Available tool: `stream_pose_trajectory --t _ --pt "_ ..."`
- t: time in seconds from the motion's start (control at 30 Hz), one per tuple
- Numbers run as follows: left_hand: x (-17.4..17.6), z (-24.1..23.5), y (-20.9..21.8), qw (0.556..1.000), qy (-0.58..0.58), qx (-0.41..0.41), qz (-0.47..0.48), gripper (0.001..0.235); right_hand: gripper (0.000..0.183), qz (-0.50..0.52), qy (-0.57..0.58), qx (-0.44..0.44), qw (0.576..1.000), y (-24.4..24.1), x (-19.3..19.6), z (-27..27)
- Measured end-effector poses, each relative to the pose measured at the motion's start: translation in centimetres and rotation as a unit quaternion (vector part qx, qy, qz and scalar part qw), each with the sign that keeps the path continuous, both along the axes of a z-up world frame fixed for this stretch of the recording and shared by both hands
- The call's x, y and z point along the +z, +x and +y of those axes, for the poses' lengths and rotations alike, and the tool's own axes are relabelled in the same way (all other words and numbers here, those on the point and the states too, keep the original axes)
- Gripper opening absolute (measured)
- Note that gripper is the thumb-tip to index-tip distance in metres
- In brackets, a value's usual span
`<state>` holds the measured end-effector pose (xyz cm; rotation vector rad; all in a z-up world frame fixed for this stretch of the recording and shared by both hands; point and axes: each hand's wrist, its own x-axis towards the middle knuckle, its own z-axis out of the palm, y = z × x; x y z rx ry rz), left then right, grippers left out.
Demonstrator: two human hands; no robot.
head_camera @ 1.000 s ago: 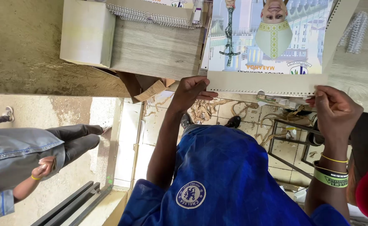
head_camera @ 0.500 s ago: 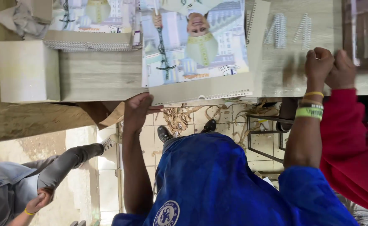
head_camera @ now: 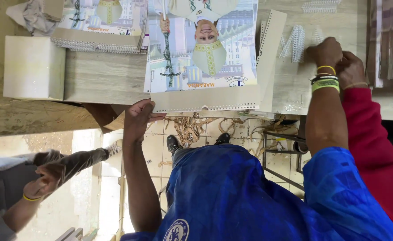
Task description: Aligning calendar pages and manually inserting spiral bindings through punched holes
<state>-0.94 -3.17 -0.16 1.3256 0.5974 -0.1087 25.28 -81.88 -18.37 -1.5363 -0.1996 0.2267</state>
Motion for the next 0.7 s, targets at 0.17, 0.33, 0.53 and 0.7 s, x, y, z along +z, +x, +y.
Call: stream_pose_trajectory --t 0.17,0.33,0.53,0.7 --pt "-4.5 0.8 0.5 0.997 -0.039 -0.012 -0.058 0.030 0.031 0.147 -0.097 -0.358 0.917 4.0 10.5 17.9" --pt "-1.9 -0.1 0.1 0.998 -0.040 -0.019 -0.051 0.031 0.040 0.014 0.079 -0.246 0.966 -11.6 24.0 32.6" --pt "-0.9 0.1 0.4 0.994 -0.052 -0.079 -0.049 0.017 0.021 0.054 -0.025 -0.048 0.997 -17.3 26.6 42.4" --pt "-0.4 0.8 0.8 0.992 -0.047 -0.108 -0.053 0.019 0.026 -0.054 -0.121 -0.017 0.991 -14.5 23.9 37.6"
